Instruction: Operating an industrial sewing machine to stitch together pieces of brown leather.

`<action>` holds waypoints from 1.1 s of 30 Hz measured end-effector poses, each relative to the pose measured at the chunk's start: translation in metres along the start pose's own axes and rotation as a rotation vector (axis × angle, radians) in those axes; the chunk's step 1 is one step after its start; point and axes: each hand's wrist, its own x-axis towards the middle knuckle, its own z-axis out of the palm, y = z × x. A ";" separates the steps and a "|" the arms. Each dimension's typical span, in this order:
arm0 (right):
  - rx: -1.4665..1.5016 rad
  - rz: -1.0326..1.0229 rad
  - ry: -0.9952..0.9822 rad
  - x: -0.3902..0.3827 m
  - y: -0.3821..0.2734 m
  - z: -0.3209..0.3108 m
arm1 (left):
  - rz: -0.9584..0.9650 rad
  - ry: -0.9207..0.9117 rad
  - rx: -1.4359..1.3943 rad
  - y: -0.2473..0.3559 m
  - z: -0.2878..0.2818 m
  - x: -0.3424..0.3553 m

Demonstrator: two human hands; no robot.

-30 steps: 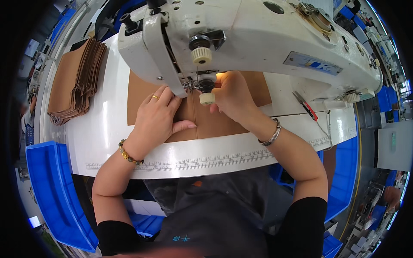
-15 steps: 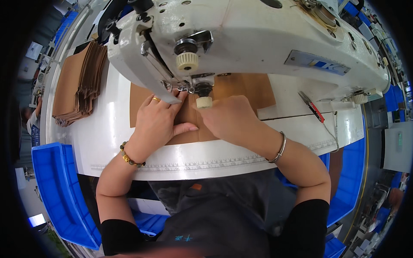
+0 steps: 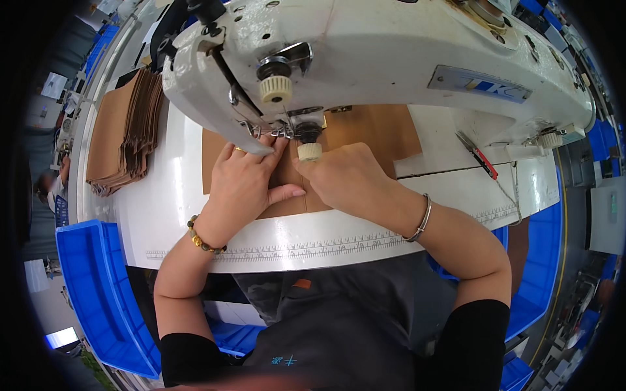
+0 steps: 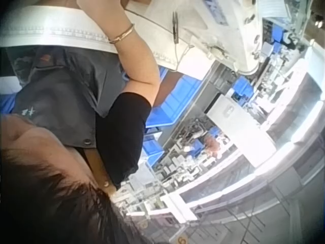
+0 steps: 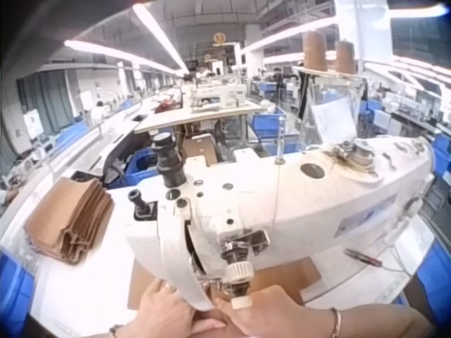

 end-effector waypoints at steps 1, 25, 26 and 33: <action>0.012 -0.005 0.011 0.000 0.001 0.001 | -0.006 -0.014 -0.009 0.000 -0.001 0.000; -0.022 -0.015 0.056 0.002 0.004 0.003 | -0.017 -0.011 -0.011 -0.002 0.003 0.003; -0.025 -0.015 0.055 0.002 0.004 0.004 | -0.023 -0.025 -0.023 -0.002 0.002 0.004; -0.043 -0.036 0.104 0.001 0.007 0.009 | -0.039 -0.043 -0.050 -0.002 0.003 0.004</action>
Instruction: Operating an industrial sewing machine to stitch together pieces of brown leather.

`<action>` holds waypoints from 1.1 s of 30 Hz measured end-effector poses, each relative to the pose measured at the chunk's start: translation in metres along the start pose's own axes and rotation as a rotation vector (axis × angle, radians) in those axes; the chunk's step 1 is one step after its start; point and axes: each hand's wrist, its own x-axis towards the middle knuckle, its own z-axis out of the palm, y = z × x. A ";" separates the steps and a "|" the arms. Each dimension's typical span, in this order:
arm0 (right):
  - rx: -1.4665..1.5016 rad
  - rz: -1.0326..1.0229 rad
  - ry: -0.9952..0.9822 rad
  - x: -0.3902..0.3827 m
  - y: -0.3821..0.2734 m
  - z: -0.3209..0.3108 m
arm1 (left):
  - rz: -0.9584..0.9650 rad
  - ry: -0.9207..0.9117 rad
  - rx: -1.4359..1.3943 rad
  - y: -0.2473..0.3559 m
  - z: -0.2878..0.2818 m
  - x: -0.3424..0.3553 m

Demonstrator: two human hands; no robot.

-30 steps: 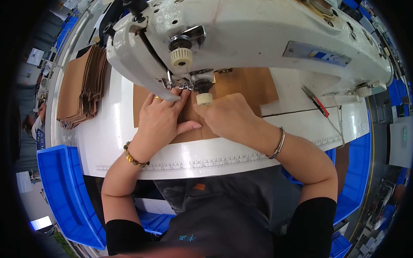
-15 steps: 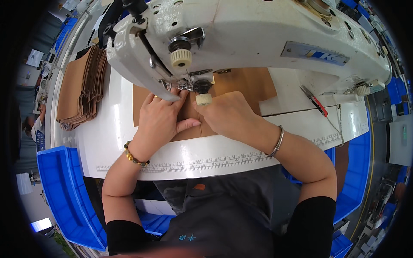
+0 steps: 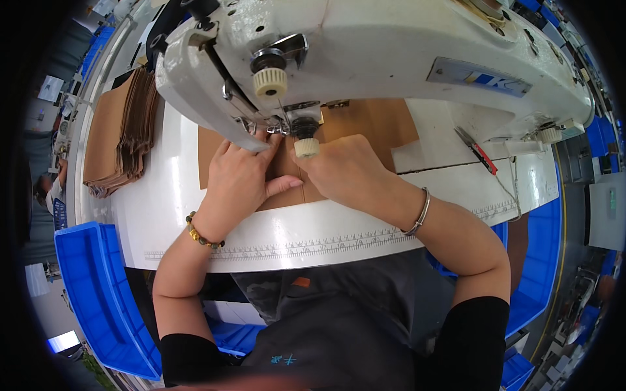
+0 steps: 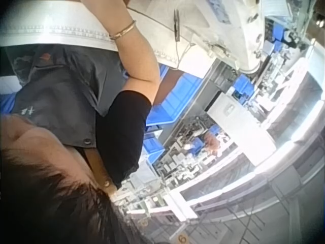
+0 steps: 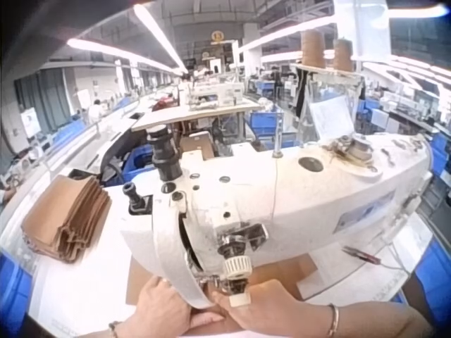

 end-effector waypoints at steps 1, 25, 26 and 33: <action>0.002 0.009 -0.011 0.000 -0.001 -0.002 | 0.000 0.021 -0.006 0.000 0.001 -0.001; -0.033 -0.012 -0.030 0.000 -0.002 -0.006 | 0.038 0.095 -0.156 0.009 0.001 -0.010; -0.040 -0.011 -0.030 0.000 -0.002 -0.006 | 0.034 0.083 -0.156 0.009 0.000 -0.010; -0.065 -0.002 -0.048 0.000 -0.003 -0.007 | 0.052 0.110 -0.165 0.008 0.001 -0.008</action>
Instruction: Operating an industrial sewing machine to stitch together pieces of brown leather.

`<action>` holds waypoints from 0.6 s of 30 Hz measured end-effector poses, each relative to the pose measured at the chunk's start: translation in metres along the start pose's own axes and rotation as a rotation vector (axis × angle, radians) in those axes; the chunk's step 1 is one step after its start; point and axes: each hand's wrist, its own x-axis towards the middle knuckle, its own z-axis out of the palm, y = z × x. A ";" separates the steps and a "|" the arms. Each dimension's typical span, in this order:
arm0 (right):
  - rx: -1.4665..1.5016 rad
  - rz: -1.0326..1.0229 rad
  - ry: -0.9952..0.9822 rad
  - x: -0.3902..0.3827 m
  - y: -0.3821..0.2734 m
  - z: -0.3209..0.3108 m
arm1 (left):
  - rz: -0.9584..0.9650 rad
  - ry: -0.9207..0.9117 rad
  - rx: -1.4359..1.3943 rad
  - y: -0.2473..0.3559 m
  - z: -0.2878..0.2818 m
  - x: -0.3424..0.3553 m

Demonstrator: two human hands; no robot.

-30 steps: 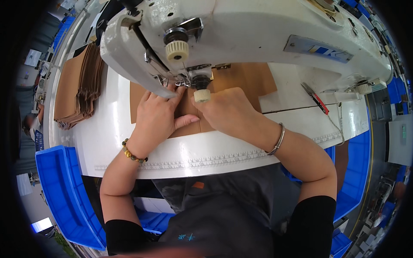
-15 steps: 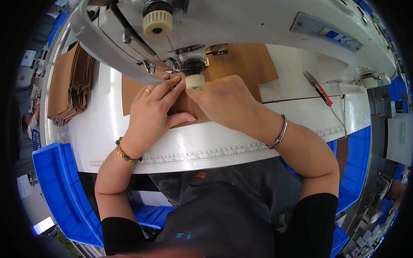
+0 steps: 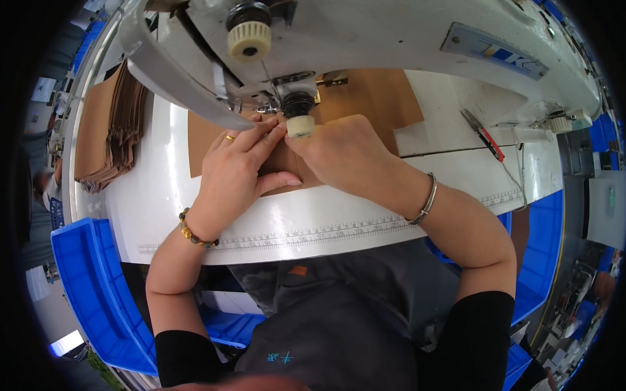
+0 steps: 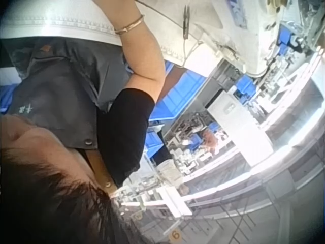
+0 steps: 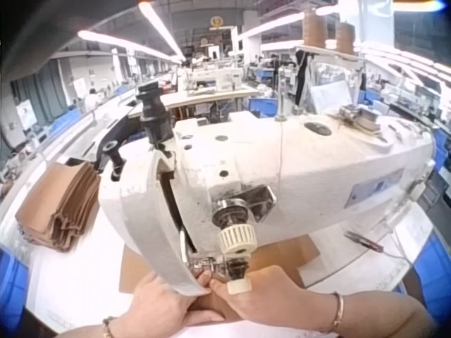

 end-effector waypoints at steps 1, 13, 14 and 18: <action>0.011 -0.002 0.013 0.000 0.000 0.001 | -0.004 -0.002 -0.001 0.000 0.000 0.000; 0.040 -0.001 0.058 0.002 0.003 0.004 | -0.010 -0.006 0.016 -0.003 0.001 0.002; 0.048 -0.007 0.056 0.002 0.004 0.004 | -0.012 -0.009 0.027 -0.003 0.000 0.003; 0.054 -0.012 0.066 0.002 0.004 0.005 | 0.011 0.003 0.044 -0.004 0.001 0.003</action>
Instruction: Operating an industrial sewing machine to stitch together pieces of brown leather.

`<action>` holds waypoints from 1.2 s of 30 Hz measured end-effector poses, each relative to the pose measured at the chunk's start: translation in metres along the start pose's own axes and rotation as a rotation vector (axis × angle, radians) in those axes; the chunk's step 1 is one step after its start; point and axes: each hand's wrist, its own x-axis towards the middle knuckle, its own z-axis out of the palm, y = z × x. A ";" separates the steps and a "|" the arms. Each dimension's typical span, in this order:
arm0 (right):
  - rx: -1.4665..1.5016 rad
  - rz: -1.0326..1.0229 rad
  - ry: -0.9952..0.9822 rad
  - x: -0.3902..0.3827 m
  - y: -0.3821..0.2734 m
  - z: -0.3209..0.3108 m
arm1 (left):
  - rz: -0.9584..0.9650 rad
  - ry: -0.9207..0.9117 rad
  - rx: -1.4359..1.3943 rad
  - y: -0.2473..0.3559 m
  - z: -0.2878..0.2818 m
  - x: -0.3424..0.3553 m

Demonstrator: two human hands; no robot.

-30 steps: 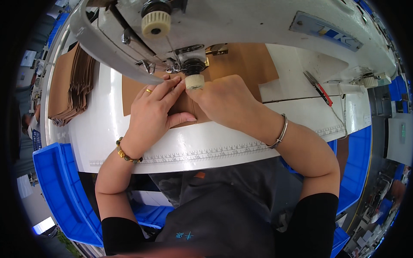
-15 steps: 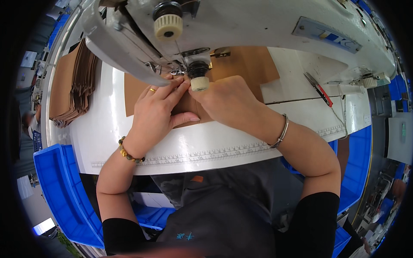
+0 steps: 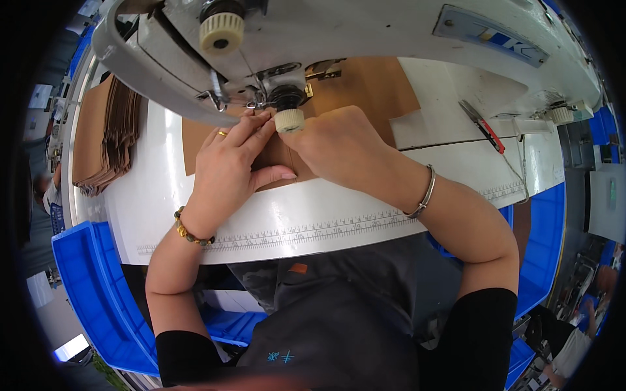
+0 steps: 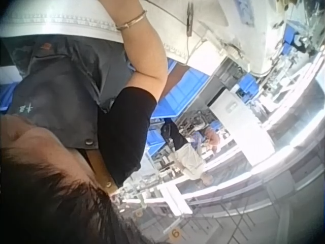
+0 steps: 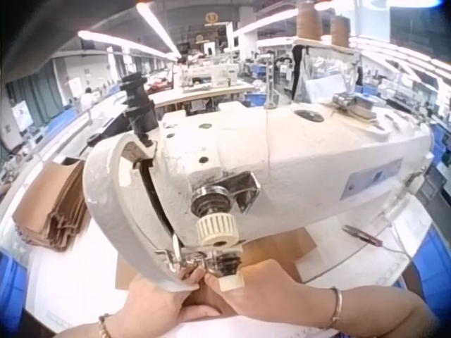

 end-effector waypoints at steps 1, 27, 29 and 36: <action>-0.015 0.006 -0.012 0.000 0.000 0.000 | 0.004 0.003 0.006 0.000 0.000 0.000; 0.064 0.335 -0.044 0.005 0.007 -0.024 | -0.023 0.018 -0.013 -0.001 0.000 0.002; 0.455 0.418 -0.021 0.007 0.010 -0.030 | 0.006 0.077 0.011 -0.002 0.001 0.001; 1.517 0.924 0.040 0.001 0.017 -0.027 | -0.066 0.002 -0.040 0.004 -0.001 -0.016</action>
